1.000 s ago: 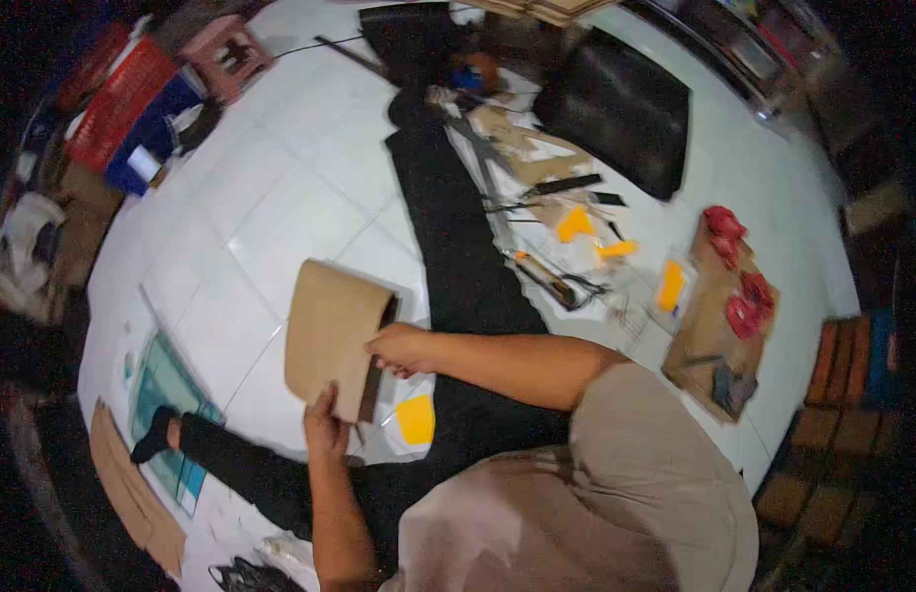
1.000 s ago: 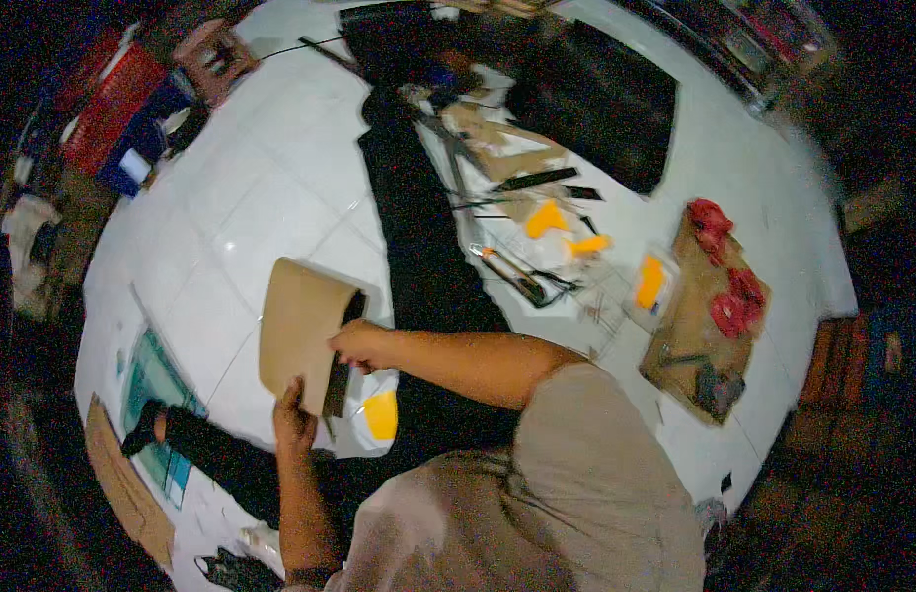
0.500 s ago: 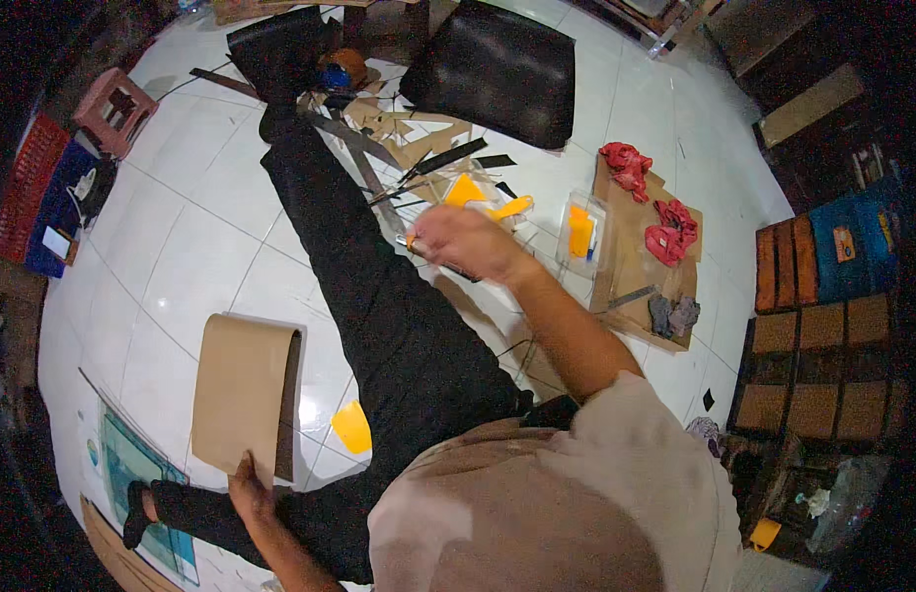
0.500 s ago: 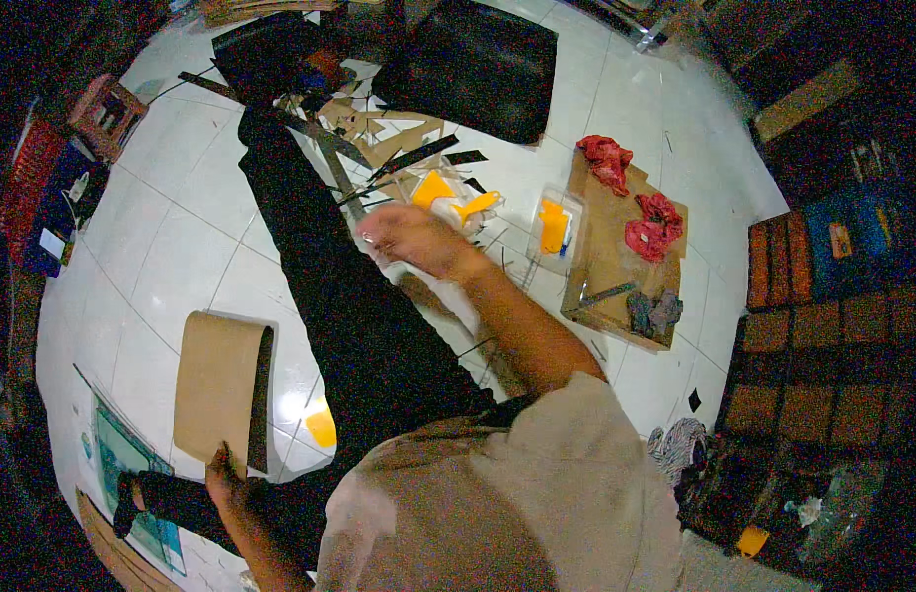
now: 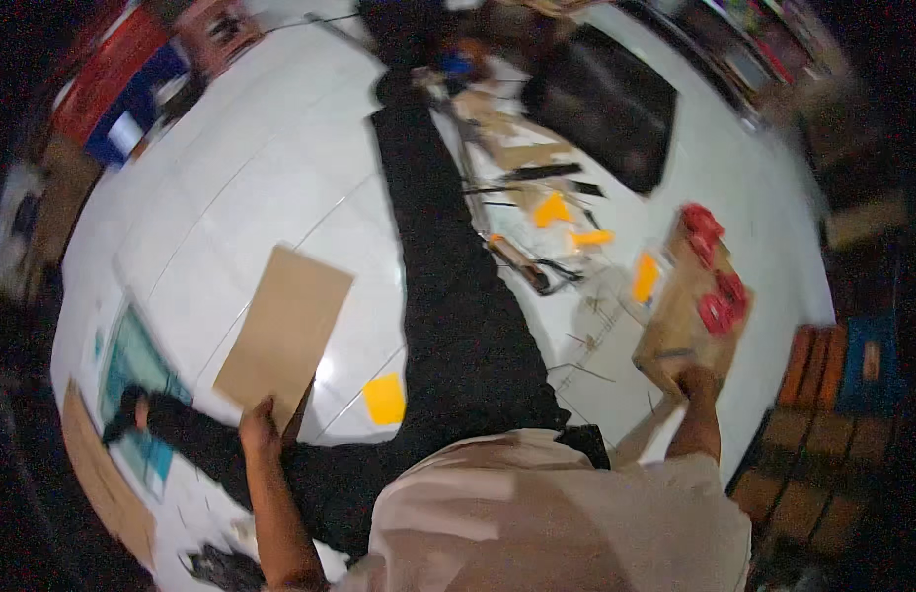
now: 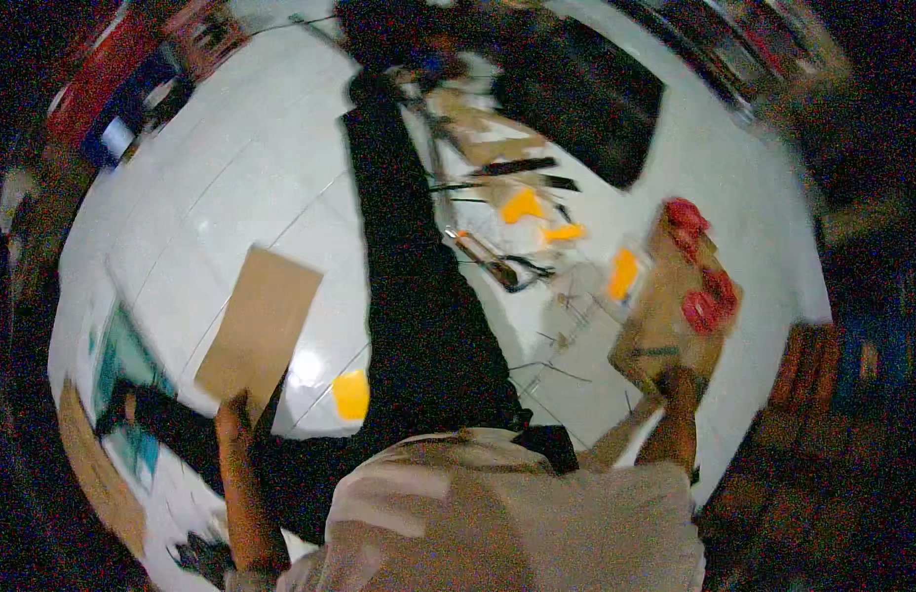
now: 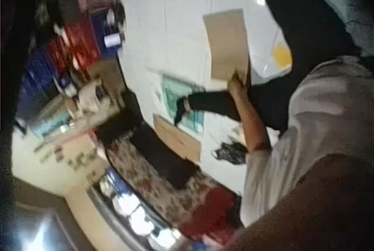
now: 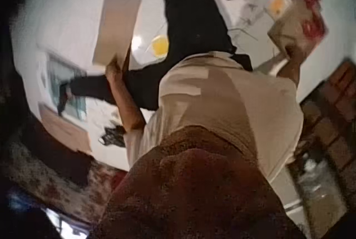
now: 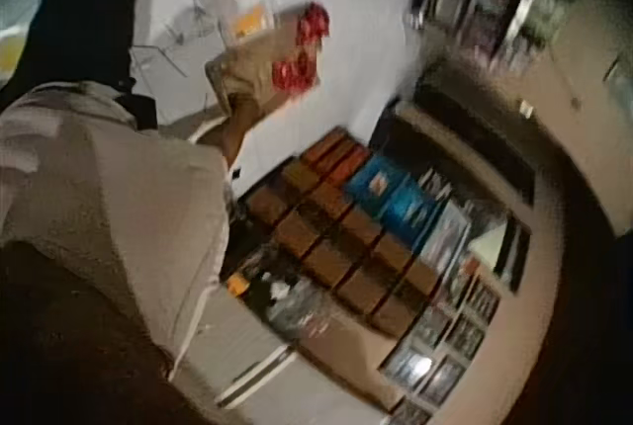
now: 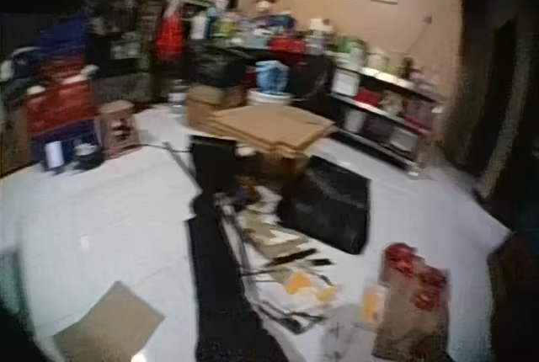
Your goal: Assembling a cardboard box by folding and applying adhesive/backing.
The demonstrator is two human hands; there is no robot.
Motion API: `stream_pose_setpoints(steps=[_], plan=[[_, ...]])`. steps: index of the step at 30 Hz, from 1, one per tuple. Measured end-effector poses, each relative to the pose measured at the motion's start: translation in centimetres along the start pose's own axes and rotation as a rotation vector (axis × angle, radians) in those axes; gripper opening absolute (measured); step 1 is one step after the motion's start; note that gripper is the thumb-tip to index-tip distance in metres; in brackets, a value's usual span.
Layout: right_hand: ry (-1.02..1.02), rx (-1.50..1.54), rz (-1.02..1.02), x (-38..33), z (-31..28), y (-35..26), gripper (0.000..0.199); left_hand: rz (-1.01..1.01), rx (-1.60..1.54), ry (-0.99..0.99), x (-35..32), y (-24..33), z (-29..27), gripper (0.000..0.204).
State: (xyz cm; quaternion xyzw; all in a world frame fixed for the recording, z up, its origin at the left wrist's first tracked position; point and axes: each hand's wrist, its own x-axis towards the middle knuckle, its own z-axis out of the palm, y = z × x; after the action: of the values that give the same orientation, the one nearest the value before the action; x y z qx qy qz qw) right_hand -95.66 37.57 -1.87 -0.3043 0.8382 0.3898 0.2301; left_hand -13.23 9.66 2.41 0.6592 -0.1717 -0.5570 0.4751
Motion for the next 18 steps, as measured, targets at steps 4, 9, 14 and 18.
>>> stream_pose_setpoints(steps=[4, 9, 14, 18], plan=[[0.628, 0.123, 0.039, -2.2, 0.7, 2.2, 0.039, -0.077, 0.148, -0.155, 2.7, -3.8, 5.9, 0.030], [0.938, 0.276, -0.088, -5.5, -4.2, 6.5, 0.040, -0.329, 0.403, -0.126, -1.3, -2.9, 9.9, 0.035], [0.719, 0.514, 0.317, -5.9, -18.3, 6.7, 0.042, -0.416, 0.754, -0.317, -2.2, -1.5, 8.7, 0.044], [1.083, 0.797, -0.301, -6.5, -29.7, -3.5, 0.035, 0.136, 1.273, -0.085, -3.9, -1.5, 9.9, 0.037]])
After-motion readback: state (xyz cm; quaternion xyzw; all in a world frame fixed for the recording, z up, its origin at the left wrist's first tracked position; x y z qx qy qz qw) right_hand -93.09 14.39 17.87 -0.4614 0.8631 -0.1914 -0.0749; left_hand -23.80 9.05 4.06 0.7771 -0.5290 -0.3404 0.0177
